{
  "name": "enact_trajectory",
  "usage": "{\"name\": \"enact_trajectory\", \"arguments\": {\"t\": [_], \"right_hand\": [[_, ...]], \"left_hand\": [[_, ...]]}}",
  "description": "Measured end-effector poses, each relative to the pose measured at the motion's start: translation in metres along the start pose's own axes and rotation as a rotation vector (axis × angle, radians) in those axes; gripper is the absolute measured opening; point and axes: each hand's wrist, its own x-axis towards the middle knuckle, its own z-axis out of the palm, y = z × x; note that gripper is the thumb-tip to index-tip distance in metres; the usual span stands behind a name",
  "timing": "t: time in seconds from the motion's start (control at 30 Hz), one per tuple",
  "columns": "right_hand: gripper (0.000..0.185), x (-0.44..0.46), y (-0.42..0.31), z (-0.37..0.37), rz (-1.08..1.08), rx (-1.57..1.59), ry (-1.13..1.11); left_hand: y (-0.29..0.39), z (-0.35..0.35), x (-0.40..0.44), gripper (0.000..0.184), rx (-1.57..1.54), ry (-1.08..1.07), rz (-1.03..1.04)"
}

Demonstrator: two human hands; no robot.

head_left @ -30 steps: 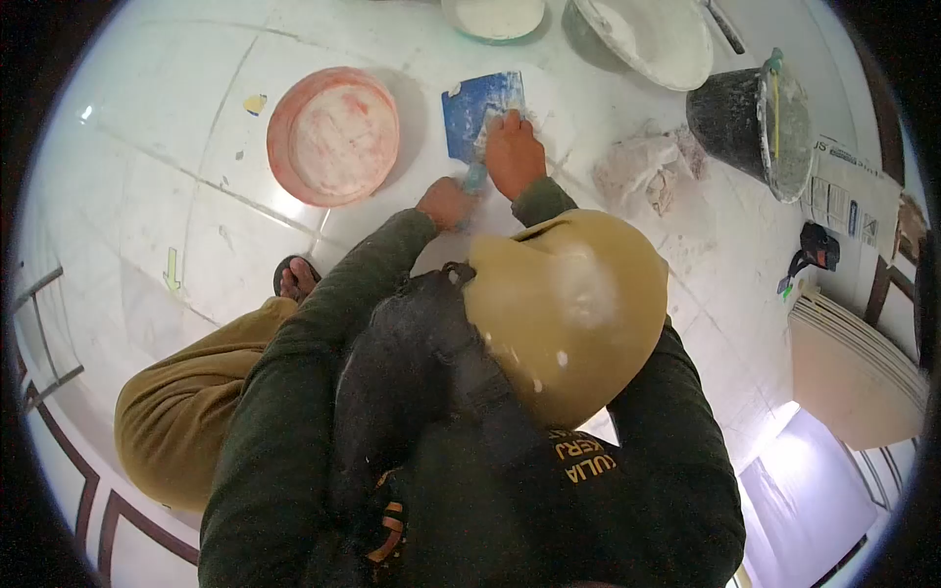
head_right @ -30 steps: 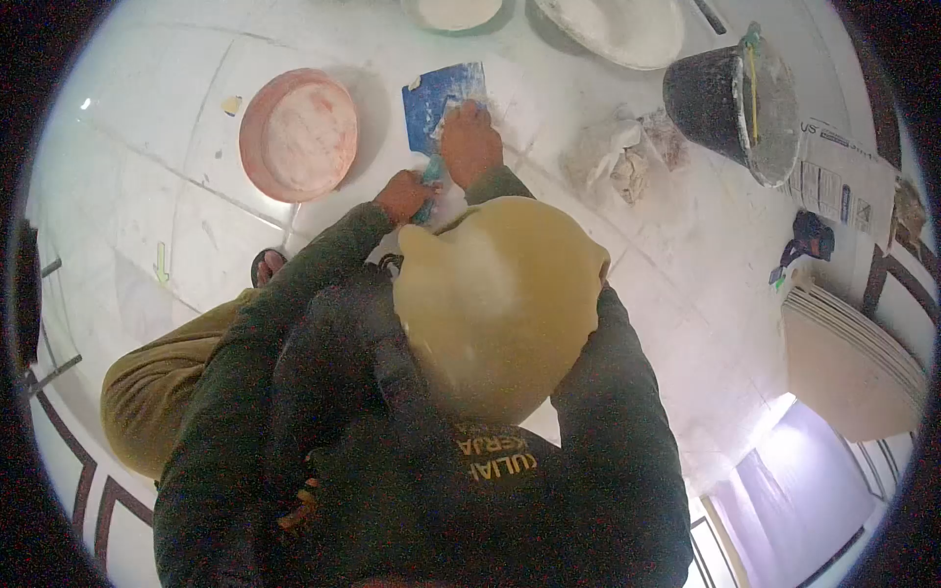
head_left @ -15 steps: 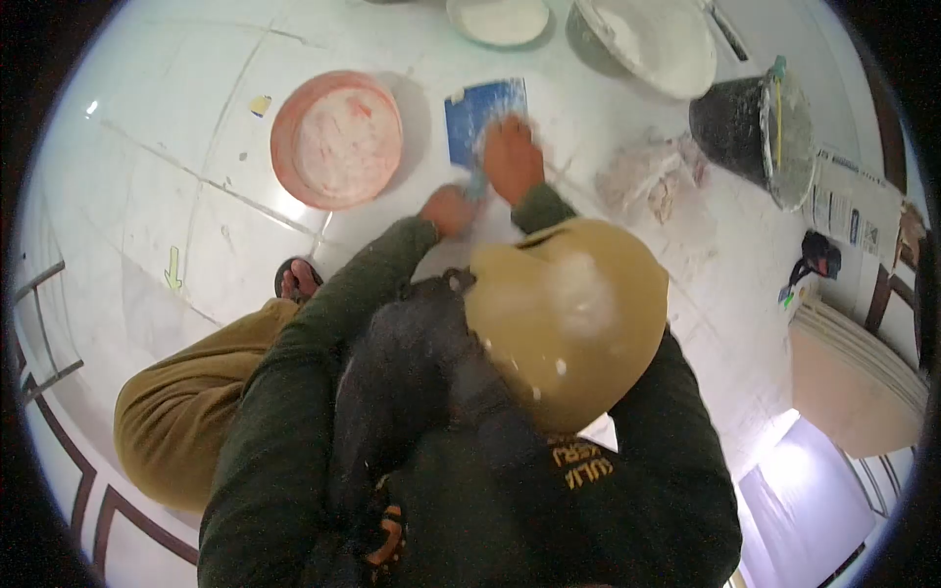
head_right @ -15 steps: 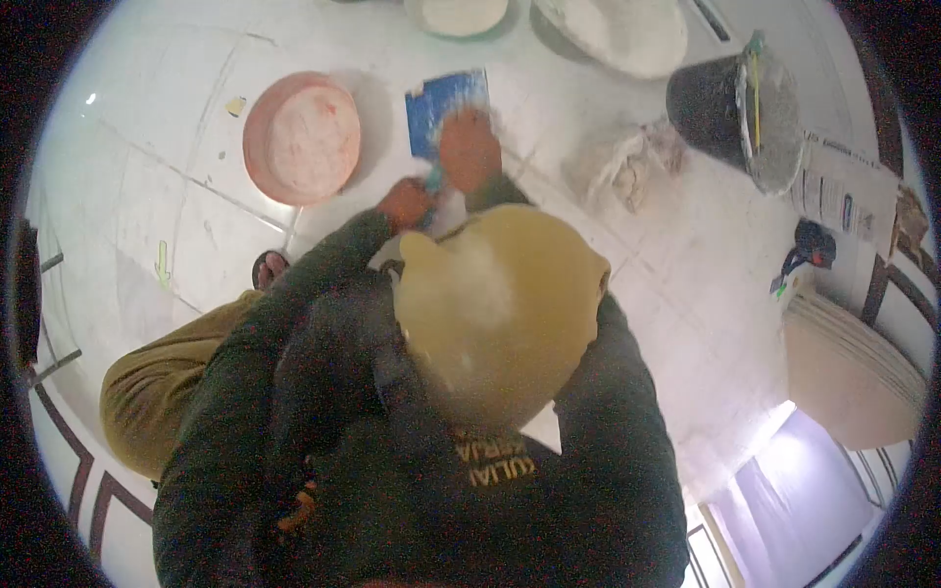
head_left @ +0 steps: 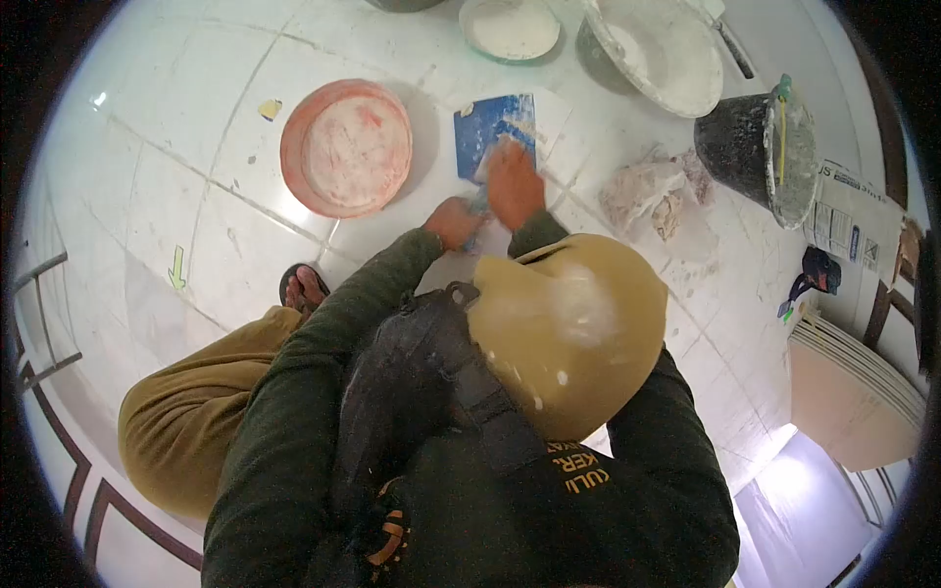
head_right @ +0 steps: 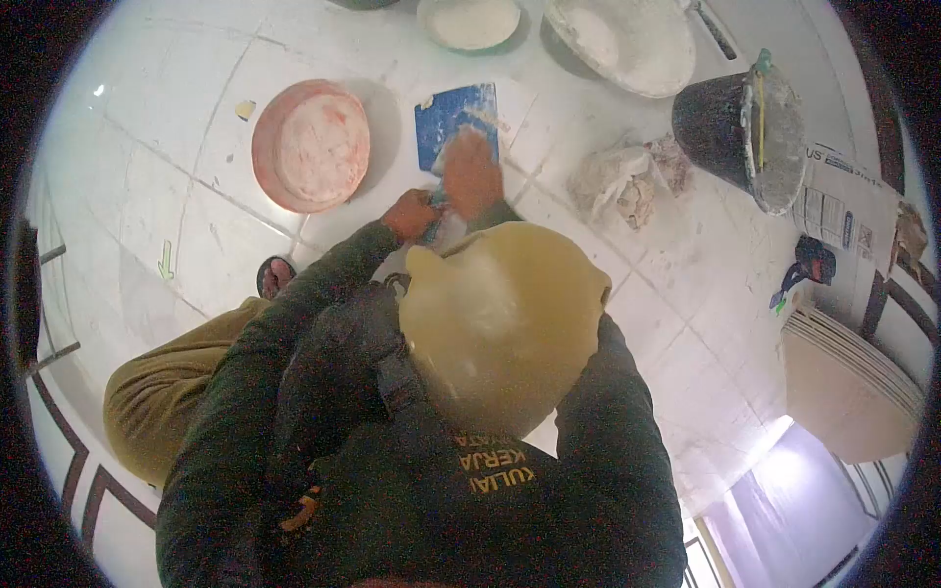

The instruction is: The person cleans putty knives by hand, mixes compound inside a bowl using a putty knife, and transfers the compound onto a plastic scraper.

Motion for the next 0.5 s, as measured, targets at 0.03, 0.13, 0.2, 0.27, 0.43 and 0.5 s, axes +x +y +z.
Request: {"name": "enact_trajectory", "arguments": {"t": [0.03,0.13,0.2,0.27,0.43,0.5], "right_hand": [[0.027,0.0,0.005,0.005,0.037,0.021,-0.134],[0.027,0.005,0.01,-0.006,0.152,0.108,-0.252],[0.022,-0.008,0.005,-0.01,0.128,0.084,-0.215],[0.02,-0.008,0.008,-0.01,0.169,0.117,-0.238],[0.021,-0.01,0.007,-0.002,0.187,0.018,-0.216],[0.02,-0.019,0.001,0.004,0.138,-0.093,-0.171]], "left_hand": [[-0.009,-0.002,0.008,0.04,0.164,-0.121,0.106],[-0.007,0.004,0.013,0.037,0.276,-0.162,0.117],[-0.022,0.014,0.01,0.041,0.378,0.086,0.276],[-0.038,0.04,0.028,0.044,0.305,0.181,-0.101],[-0.034,0.024,0.024,0.046,0.032,-0.008,-0.06],[-0.031,0.019,0.025,0.044,0.262,0.007,0.08]]}}
